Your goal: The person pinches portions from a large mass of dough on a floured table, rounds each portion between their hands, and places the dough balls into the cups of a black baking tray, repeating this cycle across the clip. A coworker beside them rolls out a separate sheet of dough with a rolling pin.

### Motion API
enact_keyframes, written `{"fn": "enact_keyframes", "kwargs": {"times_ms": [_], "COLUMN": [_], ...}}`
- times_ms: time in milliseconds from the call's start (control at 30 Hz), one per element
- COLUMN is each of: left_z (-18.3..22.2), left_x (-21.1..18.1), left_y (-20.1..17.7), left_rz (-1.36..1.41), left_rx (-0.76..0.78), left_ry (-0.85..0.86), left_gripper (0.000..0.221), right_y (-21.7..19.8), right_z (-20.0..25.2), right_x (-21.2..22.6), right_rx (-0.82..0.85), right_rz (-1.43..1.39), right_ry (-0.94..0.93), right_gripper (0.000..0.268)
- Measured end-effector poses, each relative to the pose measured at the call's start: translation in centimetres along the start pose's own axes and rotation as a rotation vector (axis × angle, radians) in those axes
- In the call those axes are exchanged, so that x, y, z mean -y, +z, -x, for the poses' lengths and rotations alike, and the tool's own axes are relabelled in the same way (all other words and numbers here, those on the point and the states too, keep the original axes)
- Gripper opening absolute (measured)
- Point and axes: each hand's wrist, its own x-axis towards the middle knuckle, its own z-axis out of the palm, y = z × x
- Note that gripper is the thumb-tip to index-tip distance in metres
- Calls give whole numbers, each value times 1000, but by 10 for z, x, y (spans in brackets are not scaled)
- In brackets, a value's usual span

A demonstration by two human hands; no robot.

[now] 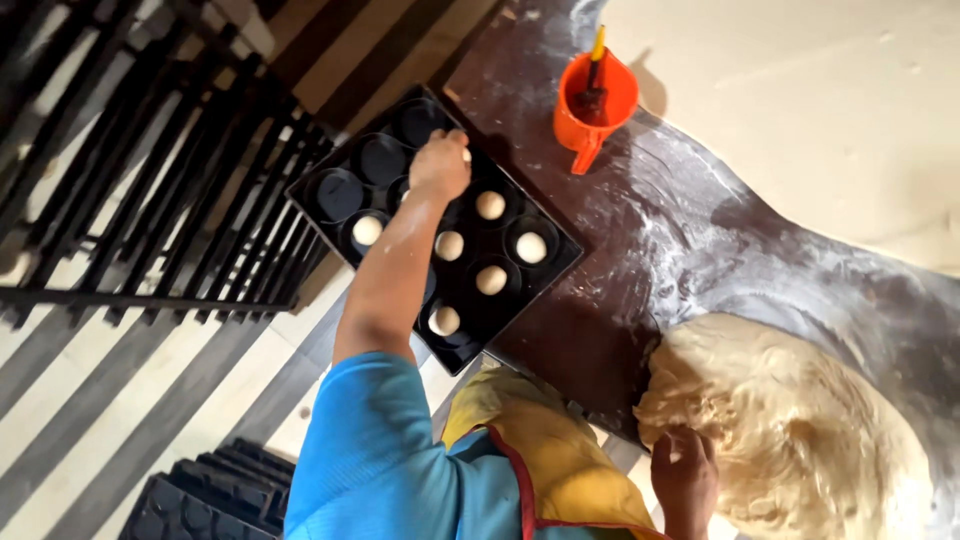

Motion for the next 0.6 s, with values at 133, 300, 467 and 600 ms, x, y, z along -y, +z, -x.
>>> {"fn": "enact_keyframes", "kwargs": {"times_ms": [133,300,467,600], "left_z": [-22,-18,-14,40], "left_x": [14,-4,18,13], "left_y": [24,2,2,-40], "left_rz": [-206,-212,-268,169], "left_rx": [153,89,53,-336], "left_ry": [-5,-48,-19,-187], "left_gripper": [36,33,18,16], "right_y": [-8,67,68,64], "right_z": [41,118,107,79], "right_x": [19,-137,-183,-167], "right_rx": [-224,-280,-20,219], "right_rz": [-73,-462,-1401,-1224], "right_ry": [28,642,1375,1047], "right_gripper": [10,10,31,43]}}
